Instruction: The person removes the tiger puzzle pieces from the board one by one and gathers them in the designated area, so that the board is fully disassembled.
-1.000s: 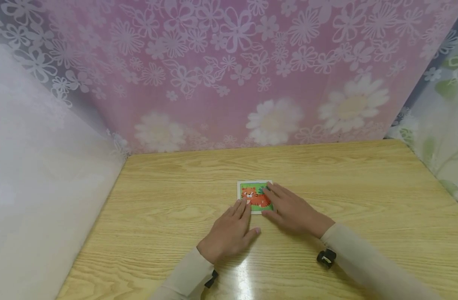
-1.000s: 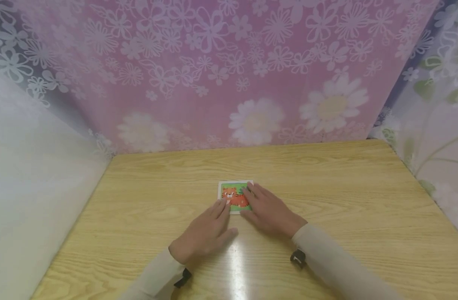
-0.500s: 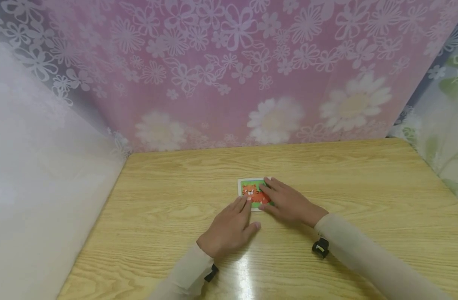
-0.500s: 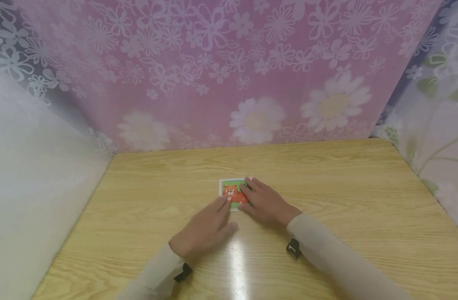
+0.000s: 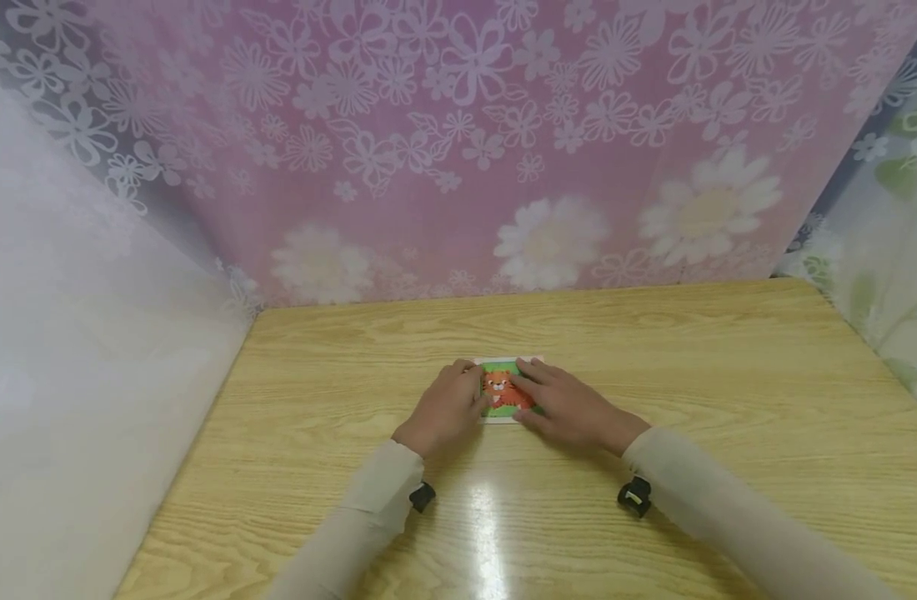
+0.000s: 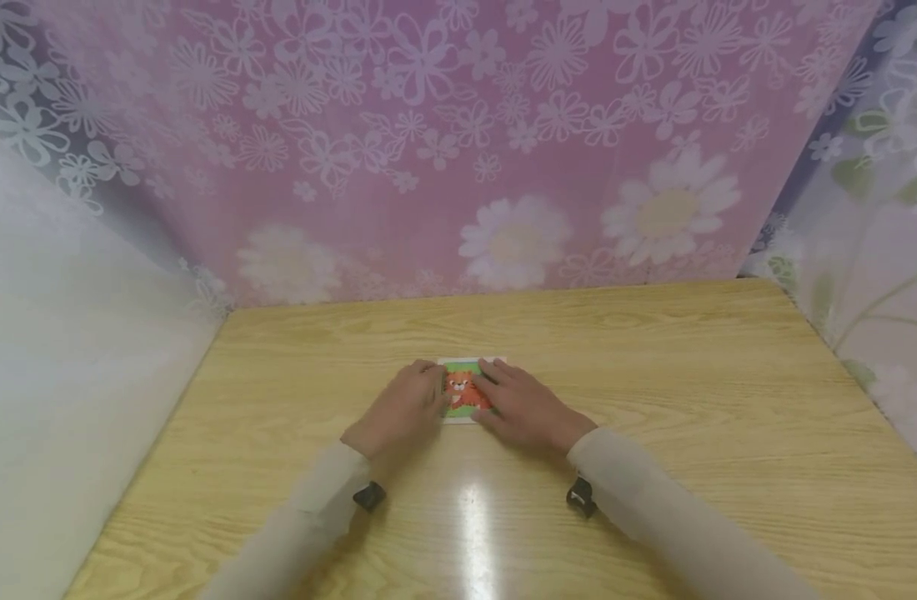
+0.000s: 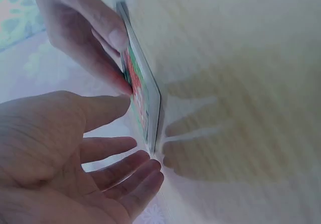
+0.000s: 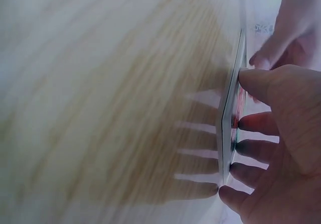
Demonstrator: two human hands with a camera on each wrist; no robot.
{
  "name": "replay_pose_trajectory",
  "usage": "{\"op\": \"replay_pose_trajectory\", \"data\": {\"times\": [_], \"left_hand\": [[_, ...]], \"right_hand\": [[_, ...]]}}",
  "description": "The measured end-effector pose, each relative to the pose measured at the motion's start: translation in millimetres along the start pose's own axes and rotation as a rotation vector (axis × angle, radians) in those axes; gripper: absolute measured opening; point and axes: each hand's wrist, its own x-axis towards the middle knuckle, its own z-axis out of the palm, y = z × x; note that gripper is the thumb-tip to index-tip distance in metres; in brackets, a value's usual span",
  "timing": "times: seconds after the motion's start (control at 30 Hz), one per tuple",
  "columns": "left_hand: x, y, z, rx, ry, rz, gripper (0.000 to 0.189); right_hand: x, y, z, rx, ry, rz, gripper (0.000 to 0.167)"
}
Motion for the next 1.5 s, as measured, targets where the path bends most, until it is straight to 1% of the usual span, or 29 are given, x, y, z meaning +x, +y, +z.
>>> {"op": "replay_pose_trajectory", "data": {"times": [0.07, 0.1, 0.17, 0.23, 0.3, 0.4, 0.43, 0.53, 0.67, 0.9, 1.27, 1.5], "left_hand": [[6.3, -1.3, -2.4, -0.009, 0.013, 0.002, 0.022], [9.0, -1.7, -3.7, -0.011, 0.016, -0.002, 0.023], [13.8, -2.3, -5.5, -0.038, 0.029, -0.015, 0.030], [17.9, -2.9, -6.5, -0.061, 0.039, -0.031, 0.030], [20.9, -4.2, -6.3, -0.086, 0.052, -0.057, 0.036], [24.9, -6.8, -4.9, -0.101, 0.063, -0.090, 0.035], [26.4, -8.5, -3.7, -0.104, 0.068, -0.098, 0.038], [29.5, -10.6, -2.6, -0.121, 0.071, -0.122, 0.036], [31.7, -11.7, -2.6, -0.148, 0.074, -0.131, 0.032], [35.5, -16.7, -1.3, -0.140, 0.100, -0.101, 0.028], [35.2, -12.5, -4.8, -0.189, 0.079, -0.133, 0.028], [36.0, -11.2, -4.6, -0.226, 0.082, -0.165, 0.027]], "right_hand": [[0.3, -1.1, 0.6, 0.009, -0.006, -0.005, 0.062], [0.4, -1.6, 0.7, 0.012, -0.006, -0.005, 0.062], [0.4, -2.5, 0.9, 0.015, -0.006, -0.004, 0.061], [0.6, -3.2, 0.8, 0.021, -0.002, -0.005, 0.061], [1.0, -3.6, 0.7, 0.026, -0.001, -0.008, 0.061], [2.1, -3.8, 1.0, 0.031, 0.001, -0.012, 0.062], [2.6, -3.7, 1.2, 0.029, 0.002, -0.013, 0.062], [4.1, -3.2, 1.9, 0.022, 0.003, -0.016, 0.063], [5.4, -3.3, 1.9, 0.019, -0.005, -0.008, 0.065], [6.5, -6.4, 0.1, 0.031, -0.024, 0.016, 0.066], [7.2, -8.3, -0.4, 0.012, -0.040, 0.024, 0.066], [7.6, -7.3, -0.6, 0.005, -0.043, 0.029, 0.065]]}}
